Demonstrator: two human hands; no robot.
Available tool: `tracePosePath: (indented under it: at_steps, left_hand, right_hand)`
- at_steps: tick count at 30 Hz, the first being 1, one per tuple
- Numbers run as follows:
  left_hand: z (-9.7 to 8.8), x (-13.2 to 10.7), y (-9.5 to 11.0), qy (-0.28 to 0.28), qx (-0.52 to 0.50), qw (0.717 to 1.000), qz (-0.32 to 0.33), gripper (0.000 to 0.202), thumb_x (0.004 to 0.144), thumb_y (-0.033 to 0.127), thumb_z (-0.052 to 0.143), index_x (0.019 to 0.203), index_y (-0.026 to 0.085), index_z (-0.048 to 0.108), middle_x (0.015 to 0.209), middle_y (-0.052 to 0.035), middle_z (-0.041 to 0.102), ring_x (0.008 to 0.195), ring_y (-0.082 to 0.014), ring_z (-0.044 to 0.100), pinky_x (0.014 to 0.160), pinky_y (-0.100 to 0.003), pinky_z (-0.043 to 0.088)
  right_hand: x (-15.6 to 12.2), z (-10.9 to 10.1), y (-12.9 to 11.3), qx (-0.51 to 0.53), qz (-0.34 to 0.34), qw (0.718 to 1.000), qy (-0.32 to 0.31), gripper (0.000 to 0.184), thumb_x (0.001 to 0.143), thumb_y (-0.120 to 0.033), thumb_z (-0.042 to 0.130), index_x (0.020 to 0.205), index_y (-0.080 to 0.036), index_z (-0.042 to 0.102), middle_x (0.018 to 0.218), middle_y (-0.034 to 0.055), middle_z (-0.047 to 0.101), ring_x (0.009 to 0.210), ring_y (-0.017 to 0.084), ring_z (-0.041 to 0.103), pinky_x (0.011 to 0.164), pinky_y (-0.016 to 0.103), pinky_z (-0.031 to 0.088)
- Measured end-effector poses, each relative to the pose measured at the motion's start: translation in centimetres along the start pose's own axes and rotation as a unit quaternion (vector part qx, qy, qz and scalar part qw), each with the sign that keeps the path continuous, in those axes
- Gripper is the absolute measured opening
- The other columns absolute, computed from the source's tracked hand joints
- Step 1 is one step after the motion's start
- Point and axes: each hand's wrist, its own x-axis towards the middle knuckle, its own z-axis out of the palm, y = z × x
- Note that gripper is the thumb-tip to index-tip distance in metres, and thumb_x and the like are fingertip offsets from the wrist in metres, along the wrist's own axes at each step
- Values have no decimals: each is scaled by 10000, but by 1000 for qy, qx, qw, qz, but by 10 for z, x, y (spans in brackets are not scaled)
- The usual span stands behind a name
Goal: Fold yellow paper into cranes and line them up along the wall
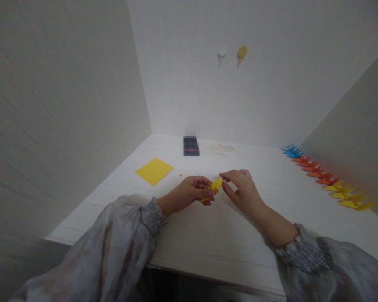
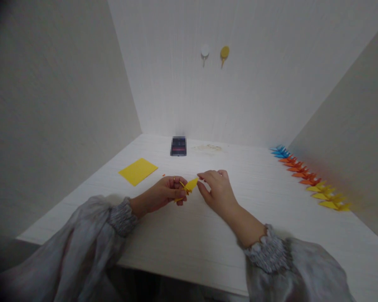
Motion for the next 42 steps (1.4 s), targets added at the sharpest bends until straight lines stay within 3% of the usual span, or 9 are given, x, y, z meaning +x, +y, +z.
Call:
tracePosePath:
  at_steps: [3, 5, 10, 13, 17, 23, 28, 33, 42]
  left_hand:
    - [-1, 0, 0, -6, 5, 1000, -2, 325, 556, 207, 747, 797, 108, 553, 648, -13, 618, 558, -97, 577, 522, -215, 433]
    - [0, 0, 0, -15, 14, 1000, -4, 327, 568, 214, 740, 826, 110, 568, 633, -13, 618, 546, -92, 572, 523, -212, 430]
    - [0, -1, 0, -24, 46, 999, -12, 312, 579, 253, 733, 812, 101, 590, 613, -14, 621, 485, -74, 550, 509, -208, 408]
    - [0, -1, 0, -19, 48, 998, -24, 319, 560, 268, 744, 786, 100, 593, 608, -18, 622, 473, -76, 545, 504, -212, 406]
    - [0, 0, 0, -10, 37, 999, -21, 322, 552, 271, 749, 782, 102, 601, 612, -21, 621, 495, -79, 550, 519, -214, 416]
    - [2, 0, 1, 3, 39, 999, -21, 306, 546, 256, 751, 764, 102, 600, 610, -16, 618, 506, -78, 547, 515, -211, 418]
    - [3, 3, 2, 81, 37, 996, 8, 291, 534, 231, 754, 733, 102, 585, 613, 0, 601, 543, -73, 546, 548, -211, 435]
    - [1, 6, -2, 135, 53, 989, 18, 337, 519, 241, 757, 751, 104, 554, 633, -1, 605, 539, -79, 557, 578, -238, 454]
    - [-1, 5, -4, 122, 64, 990, -14, 275, 569, 260, 725, 718, 111, 549, 613, -3, 602, 507, -74, 547, 557, -228, 433]
  right_hand:
    - [-1, -1, -1, -38, -31, 999, 22, 347, 773, -225, 520, 1117, -184, 491, 979, 97, 604, 877, 209, 540, 765, 373, 304]
    - [0, -2, -4, -54, -59, 997, 3, 339, 789, -208, 506, 1128, -207, 498, 992, 86, 610, 887, 207, 533, 786, 390, 281]
    - [1, -3, -12, -26, -52, 998, -38, 241, 823, -175, 457, 1024, -223, 580, 844, 40, 657, 808, 176, 540, 786, 382, 247]
    - [1, -1, -14, -4, -19, 998, -54, 182, 825, -180, 442, 832, -195, 624, 710, 21, 637, 705, 150, 531, 753, 356, 248]
    - [0, 2, -15, 18, 15, 997, -78, 240, 816, -158, 416, 621, -172, 556, 581, 2, 565, 607, 128, 486, 686, 319, 254]
    - [0, 2, -10, 8, 1, 996, -89, 162, 810, -162, 441, 742, -183, 587, 680, 22, 613, 683, 157, 521, 723, 347, 262]
    - [0, 1, -6, 28, 7, 1000, 1, 286, 776, -188, 510, 1061, -185, 519, 988, 98, 594, 932, 224, 509, 784, 380, 316]
    - [2, -3, -13, 104, 25, 994, 37, 136, 792, -179, 495, 903, -205, 568, 831, 55, 611, 823, 193, 544, 755, 361, 369]
    - [2, -1, -13, 90, -11, 994, 60, 150, 756, -154, 549, 888, -212, 590, 783, 36, 617, 760, 177, 554, 723, 361, 384]
